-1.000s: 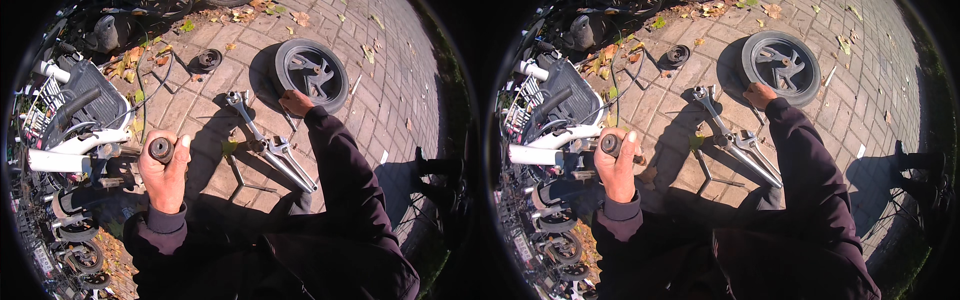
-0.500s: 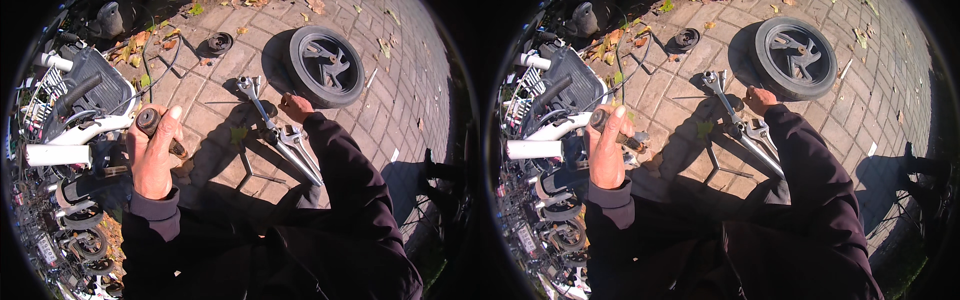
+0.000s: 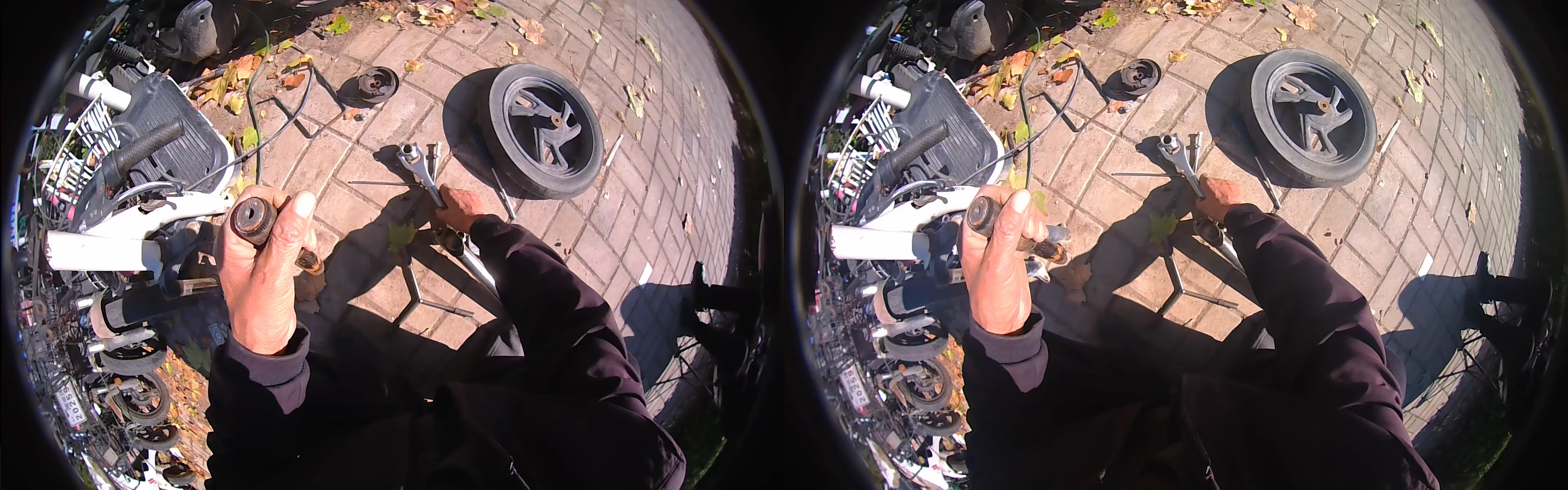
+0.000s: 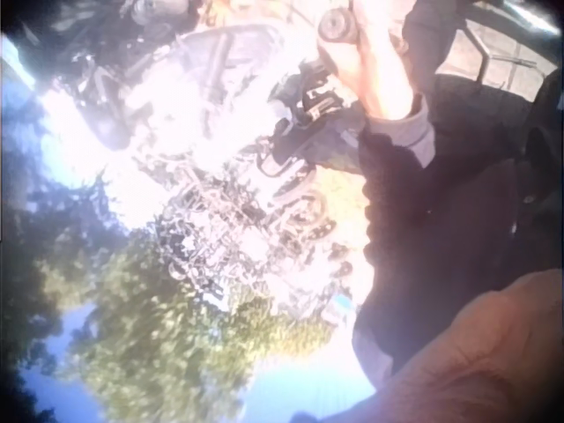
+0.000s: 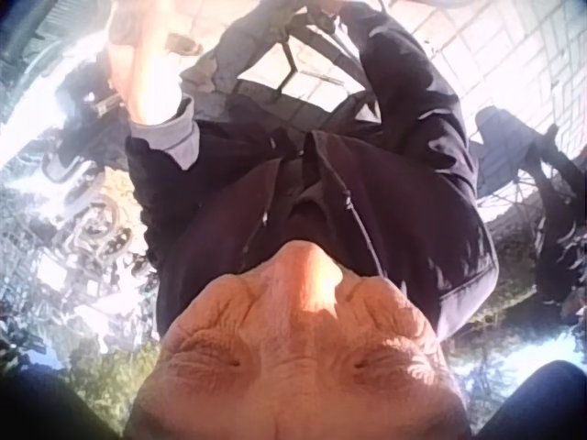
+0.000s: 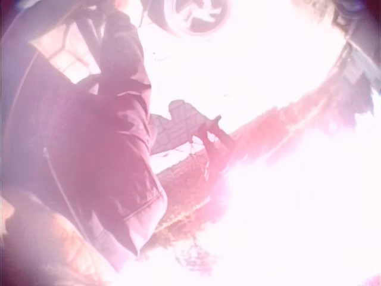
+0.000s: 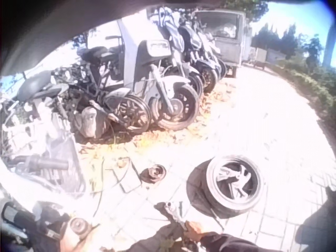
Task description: The person holds a short metal tube and uses a socket wrench and a thin metal rod to manipulate the interior. They repeatedly insert the rod into the tube, rotate the socket, and adjust the tube's orientation while working on a paved outdoor area with scattered scooter parts.
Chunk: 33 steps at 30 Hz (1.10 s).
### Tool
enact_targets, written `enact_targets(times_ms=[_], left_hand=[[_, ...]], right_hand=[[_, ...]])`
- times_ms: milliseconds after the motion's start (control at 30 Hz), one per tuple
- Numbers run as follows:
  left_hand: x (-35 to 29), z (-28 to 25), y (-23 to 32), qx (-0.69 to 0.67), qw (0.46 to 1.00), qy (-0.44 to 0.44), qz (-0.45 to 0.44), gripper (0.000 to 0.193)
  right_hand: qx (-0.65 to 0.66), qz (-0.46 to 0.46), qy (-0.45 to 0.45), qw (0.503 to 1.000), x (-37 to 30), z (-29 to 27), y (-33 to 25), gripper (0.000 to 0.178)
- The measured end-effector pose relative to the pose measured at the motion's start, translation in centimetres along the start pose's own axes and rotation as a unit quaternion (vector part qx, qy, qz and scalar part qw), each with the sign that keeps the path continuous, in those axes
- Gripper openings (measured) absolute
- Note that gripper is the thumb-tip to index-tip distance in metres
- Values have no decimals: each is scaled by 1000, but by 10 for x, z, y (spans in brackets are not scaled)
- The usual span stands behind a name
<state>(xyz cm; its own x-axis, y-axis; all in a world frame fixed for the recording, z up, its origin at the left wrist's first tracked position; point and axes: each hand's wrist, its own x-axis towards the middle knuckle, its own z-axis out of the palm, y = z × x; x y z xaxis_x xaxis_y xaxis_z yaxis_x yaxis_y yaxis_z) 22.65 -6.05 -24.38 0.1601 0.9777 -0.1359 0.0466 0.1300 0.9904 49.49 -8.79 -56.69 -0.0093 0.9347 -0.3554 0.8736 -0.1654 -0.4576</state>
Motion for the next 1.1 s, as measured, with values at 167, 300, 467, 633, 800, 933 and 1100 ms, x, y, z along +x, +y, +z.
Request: enact_targets(times_ms=[167,300,467,633,800,933,1100], left_hand=[[6,-2,-9,34,999,-13,-21,17],[14,1,-14,61,998,-15,-10,23],[21,13,-17,39,999,-14,35,27],[30,25,-30,3,999,-20,31,28],[35,40,-45,97,989,-15,114,23],[28,41,-45,131,979,-25,152,20],[21,42,-36,154,985,-37,62,31]], right_hand=[[166,67,6,984,10,-13,5,31],[188,30,-22,982,12,-47,-17,25],[137,-48,132,981,-47,-149,-74,20],[324,29,52,944,-158,-259,-144,26],[340,2,47,939,-204,-264,-190,23],[259,-96,145,950,-205,-251,-200,23],[210,-125,215,946,-202,-257,-204,28]])
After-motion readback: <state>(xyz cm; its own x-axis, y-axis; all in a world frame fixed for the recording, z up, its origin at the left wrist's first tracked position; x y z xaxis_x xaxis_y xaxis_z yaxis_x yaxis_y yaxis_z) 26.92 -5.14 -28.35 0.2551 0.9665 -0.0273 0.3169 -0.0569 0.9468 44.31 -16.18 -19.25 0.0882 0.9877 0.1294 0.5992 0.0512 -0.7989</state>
